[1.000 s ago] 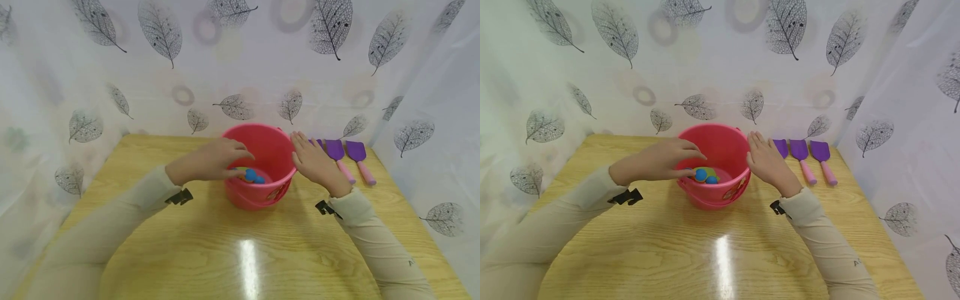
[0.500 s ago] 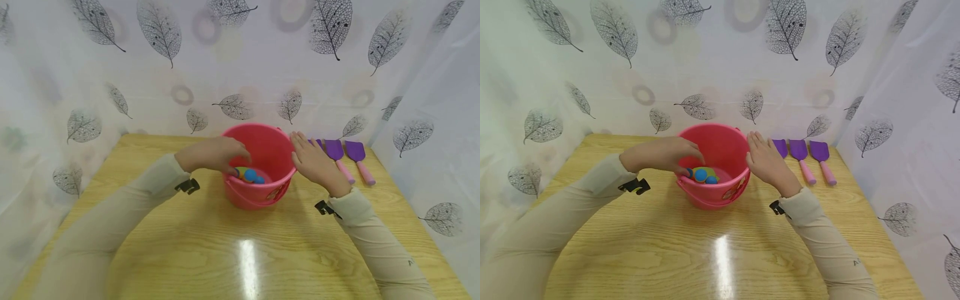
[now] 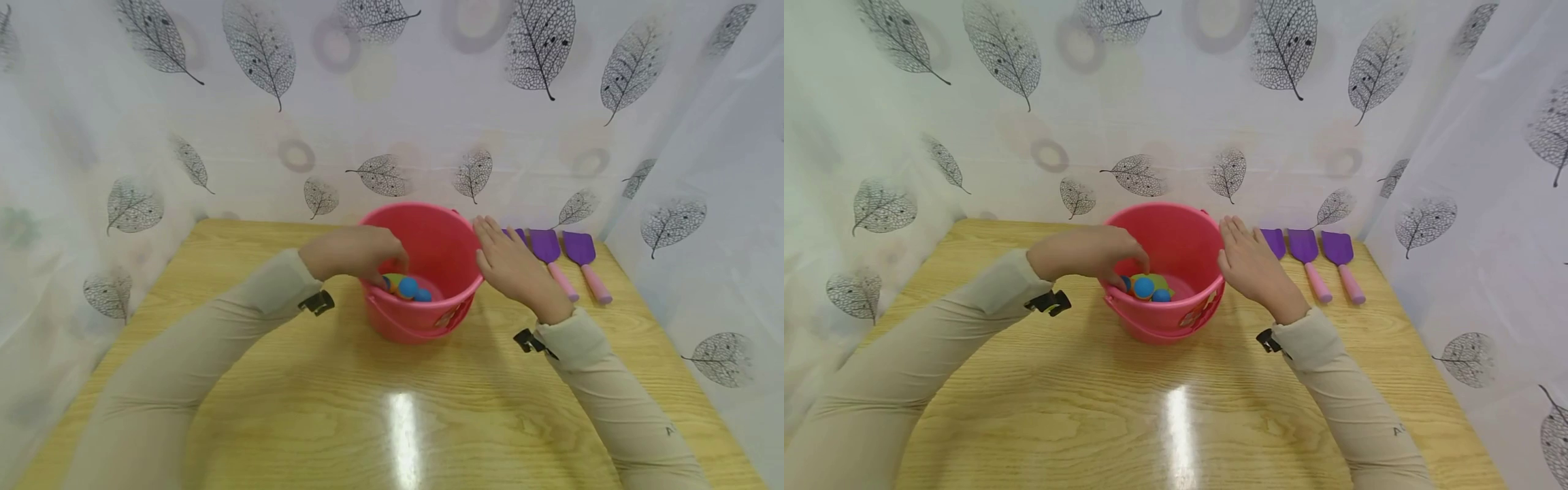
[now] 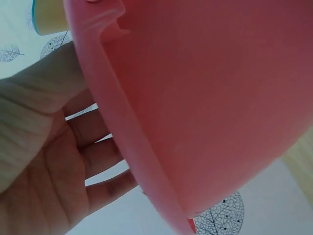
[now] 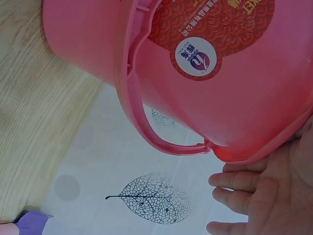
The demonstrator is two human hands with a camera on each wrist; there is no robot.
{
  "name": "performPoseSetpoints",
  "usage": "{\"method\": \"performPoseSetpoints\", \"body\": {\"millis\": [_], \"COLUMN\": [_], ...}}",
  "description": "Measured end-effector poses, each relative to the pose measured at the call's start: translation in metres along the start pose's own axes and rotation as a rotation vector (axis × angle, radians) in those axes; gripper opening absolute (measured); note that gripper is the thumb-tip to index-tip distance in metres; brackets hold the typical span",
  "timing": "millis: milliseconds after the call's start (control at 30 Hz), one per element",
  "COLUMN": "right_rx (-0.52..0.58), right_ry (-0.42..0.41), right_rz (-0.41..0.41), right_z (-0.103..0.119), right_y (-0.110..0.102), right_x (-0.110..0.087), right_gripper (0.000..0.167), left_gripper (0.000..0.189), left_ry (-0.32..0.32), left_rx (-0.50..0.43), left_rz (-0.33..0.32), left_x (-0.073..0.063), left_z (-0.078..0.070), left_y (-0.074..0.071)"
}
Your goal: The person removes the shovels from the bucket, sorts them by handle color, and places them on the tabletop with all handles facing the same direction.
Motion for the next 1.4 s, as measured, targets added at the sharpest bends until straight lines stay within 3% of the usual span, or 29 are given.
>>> {"method": "performPoseSetpoints", "body": {"millis": [333, 567, 1133, 1400], "right_rx": [0.004, 0.014, 0.029, 0.033], "right_ry": [0.005, 0.011, 0.014, 0.016], "right_rz": [0.009, 0.013, 0.008, 0.009], "right_z": [0.000, 0.000, -0.001, 0.001], "right_y": [0.000, 0.000, 0.000, -0.001], "right_x": [-0.001, -0.001, -0.001, -0.001], "right_gripper": [0.057, 0.057, 0.056, 0.056], "left_gripper": [0.024, 0.028, 0.035, 0.037], "left_ry": [-0.031, -0.102, -0.057, -0.096], "left_rx": [-0.009, 0.012, -0.068, -0.027], "left_rz": [-0.024, -0.051, 0.002, -0.004], "left_x": [-0.004, -0.008, -0.002, 0.000], "left_z": [0.002, 0.008, 0.004, 0.004], "left_y": [-0.002, -0.007, 0.003, 0.007]}}
Point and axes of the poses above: each hand's wrist, its own x-axis towards the middle knuckle, its own y-axis out of the palm, z = x × y, the point moved 6 cm from there along x, towards the middle knuckle, and after that the axes turned 15 degrees about -z, right-handed, at the moved point
